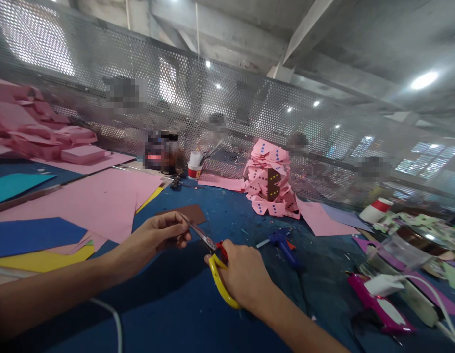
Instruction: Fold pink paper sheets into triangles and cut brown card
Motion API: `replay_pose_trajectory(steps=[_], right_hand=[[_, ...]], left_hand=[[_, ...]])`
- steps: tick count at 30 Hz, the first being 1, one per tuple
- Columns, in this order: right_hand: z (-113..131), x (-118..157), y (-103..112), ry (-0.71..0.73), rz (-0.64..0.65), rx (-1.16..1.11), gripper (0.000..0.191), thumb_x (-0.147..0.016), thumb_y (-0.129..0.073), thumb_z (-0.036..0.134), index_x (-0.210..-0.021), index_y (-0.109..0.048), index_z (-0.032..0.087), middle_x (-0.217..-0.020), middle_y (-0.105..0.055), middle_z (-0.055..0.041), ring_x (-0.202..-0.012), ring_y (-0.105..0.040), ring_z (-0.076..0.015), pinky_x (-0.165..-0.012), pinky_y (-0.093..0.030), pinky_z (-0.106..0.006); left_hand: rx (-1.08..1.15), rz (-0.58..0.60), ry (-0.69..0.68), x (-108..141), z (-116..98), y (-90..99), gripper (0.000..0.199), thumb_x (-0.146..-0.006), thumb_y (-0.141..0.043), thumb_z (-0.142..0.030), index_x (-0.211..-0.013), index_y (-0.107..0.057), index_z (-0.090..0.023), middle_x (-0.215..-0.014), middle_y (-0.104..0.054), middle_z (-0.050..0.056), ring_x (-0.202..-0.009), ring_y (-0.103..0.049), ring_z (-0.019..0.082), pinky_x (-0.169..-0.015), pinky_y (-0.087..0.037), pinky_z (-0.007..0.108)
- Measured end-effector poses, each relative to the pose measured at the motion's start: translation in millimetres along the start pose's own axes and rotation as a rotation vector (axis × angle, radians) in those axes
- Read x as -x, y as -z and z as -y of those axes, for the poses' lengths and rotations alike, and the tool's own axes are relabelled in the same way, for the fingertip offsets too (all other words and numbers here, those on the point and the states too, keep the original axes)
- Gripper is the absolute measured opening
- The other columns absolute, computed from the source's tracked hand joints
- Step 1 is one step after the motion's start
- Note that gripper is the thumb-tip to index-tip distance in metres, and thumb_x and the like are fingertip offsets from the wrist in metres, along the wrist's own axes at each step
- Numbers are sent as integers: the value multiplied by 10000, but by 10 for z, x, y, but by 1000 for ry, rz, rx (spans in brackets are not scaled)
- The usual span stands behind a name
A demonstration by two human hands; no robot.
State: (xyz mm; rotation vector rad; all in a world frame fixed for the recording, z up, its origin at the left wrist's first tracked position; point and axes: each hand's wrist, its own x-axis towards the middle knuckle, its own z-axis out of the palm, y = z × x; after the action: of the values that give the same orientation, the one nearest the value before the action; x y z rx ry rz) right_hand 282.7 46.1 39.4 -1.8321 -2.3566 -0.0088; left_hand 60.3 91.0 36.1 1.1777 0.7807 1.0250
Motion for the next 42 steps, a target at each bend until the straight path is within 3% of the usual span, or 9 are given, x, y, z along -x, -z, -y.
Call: replay_pose_trajectory(steps=[28,34,42], right_hand=[[-50,-33,-18,-61,-24,-2,355,-945,-526,537,-811,-570,211,-671,-691,-35,-642,-673,-208,-533,-204,-281],[-68,-10,-32,4,-88,-66,313,-941,-551,511,-844,-550,213,-771,-688,-17,-674,-657,-193,-552,-242,-272],[-24,-3,-12,-20,-51,-81,322,-927,-562,529,-904,-566,208,-826,-678,-22,-676,-636,-195,-565,-253,-277]], left_hand=[[-18,9,-5,-26,27,18,202,-855,-698,-343,-876,-612,-161,-801,-689,34,-686,-591,124,-709,-470,267],[-2,-11,-11,-21,2,18,185,-854,-702,-326,-866,-615,-163,-783,-693,29,-672,-597,119,-707,-475,262],[11,-31,-9,-17,4,9,211,-846,-713,-349,-870,-607,-169,-796,-703,31,-680,-610,123,-705,-482,261]])
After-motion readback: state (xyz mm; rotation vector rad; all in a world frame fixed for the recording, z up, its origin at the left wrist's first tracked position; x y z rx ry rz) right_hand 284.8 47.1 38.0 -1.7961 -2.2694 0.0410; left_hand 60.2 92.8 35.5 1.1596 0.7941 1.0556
